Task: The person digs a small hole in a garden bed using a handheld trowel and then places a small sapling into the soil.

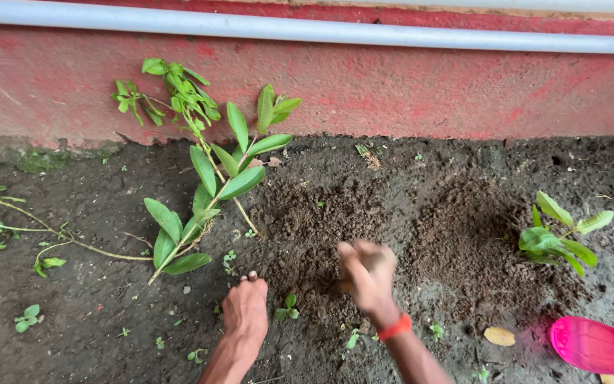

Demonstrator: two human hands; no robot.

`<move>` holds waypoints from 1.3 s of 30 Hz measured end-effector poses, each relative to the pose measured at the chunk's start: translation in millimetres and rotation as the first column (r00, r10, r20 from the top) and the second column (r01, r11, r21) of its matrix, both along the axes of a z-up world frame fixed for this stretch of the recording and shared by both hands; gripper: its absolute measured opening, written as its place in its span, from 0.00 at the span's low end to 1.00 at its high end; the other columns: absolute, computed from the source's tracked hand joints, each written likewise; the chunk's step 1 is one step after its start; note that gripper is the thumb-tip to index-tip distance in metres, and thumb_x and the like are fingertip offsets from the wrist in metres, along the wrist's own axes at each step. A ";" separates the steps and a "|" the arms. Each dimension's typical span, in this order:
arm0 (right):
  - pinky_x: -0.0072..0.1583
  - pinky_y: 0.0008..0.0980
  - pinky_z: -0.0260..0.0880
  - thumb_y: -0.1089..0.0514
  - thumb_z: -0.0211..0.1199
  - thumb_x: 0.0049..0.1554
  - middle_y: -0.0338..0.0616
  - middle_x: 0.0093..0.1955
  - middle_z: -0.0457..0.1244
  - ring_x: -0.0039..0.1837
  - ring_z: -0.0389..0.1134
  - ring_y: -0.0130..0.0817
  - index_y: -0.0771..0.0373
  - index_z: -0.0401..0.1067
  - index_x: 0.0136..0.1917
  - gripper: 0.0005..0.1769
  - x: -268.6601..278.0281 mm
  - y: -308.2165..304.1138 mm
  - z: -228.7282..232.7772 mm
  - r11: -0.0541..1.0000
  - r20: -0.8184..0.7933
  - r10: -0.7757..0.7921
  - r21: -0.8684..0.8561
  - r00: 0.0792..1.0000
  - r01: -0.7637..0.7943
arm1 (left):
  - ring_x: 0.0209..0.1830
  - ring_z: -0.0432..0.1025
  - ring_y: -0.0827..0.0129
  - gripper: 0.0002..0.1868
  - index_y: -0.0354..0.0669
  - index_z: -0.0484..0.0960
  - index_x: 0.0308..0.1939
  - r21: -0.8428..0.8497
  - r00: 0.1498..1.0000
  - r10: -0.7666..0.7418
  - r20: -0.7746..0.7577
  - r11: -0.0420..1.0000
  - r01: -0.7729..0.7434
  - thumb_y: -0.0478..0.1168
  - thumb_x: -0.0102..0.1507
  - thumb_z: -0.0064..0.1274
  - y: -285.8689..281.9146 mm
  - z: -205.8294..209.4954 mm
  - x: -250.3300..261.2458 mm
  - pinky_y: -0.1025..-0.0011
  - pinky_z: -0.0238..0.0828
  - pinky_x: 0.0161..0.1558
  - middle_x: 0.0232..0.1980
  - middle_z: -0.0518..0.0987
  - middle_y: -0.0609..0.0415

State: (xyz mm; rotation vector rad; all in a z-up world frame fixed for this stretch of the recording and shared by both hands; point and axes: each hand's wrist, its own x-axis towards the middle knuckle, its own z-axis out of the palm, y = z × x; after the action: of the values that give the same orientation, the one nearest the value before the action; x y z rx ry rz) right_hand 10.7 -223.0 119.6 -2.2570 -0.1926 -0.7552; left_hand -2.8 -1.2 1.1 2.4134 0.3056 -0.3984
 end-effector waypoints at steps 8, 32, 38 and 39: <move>0.36 0.35 0.70 0.61 0.59 0.62 0.36 0.30 0.66 0.30 0.65 0.28 0.60 0.65 0.28 0.20 -120.8 -33.1 -86.2 0.783 0.187 0.223 0.550 0.957 -0.290 | 0.45 0.77 0.37 0.30 0.33 0.84 0.35 0.040 0.996 0.019 -0.084 0.999 -0.015 0.50 0.71 0.29 2.0 17.1 5.8 0.46 0.72 0.50 0.41 0.81 0.31; 0.28 0.27 0.60 0.48 0.54 0.72 0.31 0.24 0.52 0.25 0.54 0.22 0.56 0.60 0.32 0.27 35.7 -8.6 202.6 0.746 0.011 0.097 0.661 0.995 -0.081 | 0.27 0.76 0.54 0.29 0.33 0.82 0.32 -0.102 0.991 0.090 -0.102 0.990 -0.100 0.47 0.71 0.28 2.0 20.3 -5.6 0.48 0.74 0.32 0.29 0.81 0.41; 0.26 0.29 0.52 0.44 0.53 0.65 0.33 0.20 0.54 0.23 0.49 0.26 0.54 0.58 0.26 0.27 34.1 35.5 57.0 0.885 -0.291 -0.318 0.251 0.902 0.393 | 0.29 0.75 0.49 0.33 0.32 0.83 0.29 -0.075 0.981 0.109 -0.162 0.990 -0.122 0.51 0.73 0.29 7.1 6.6 -1.4 0.48 0.69 0.34 0.29 0.81 0.39; 0.29 0.25 0.54 0.44 0.57 0.66 0.32 0.25 0.54 0.28 0.51 0.21 0.54 0.58 0.33 0.23 16.0 36.7 33.3 0.898 -0.136 -0.251 0.338 0.959 0.282 | 0.32 0.75 0.46 0.36 0.33 0.84 0.29 0.021 0.985 0.071 -0.157 0.997 -0.069 0.53 0.75 0.27 6.0 -2.1 9.0 0.50 0.67 0.37 0.30 0.81 0.37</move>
State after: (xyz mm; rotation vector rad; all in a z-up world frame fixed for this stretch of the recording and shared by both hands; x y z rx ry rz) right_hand 26.7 -186.3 152.9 -1.9828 0.2844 -0.7592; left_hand 6.2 4.7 -1.0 2.3831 0.4639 -0.5580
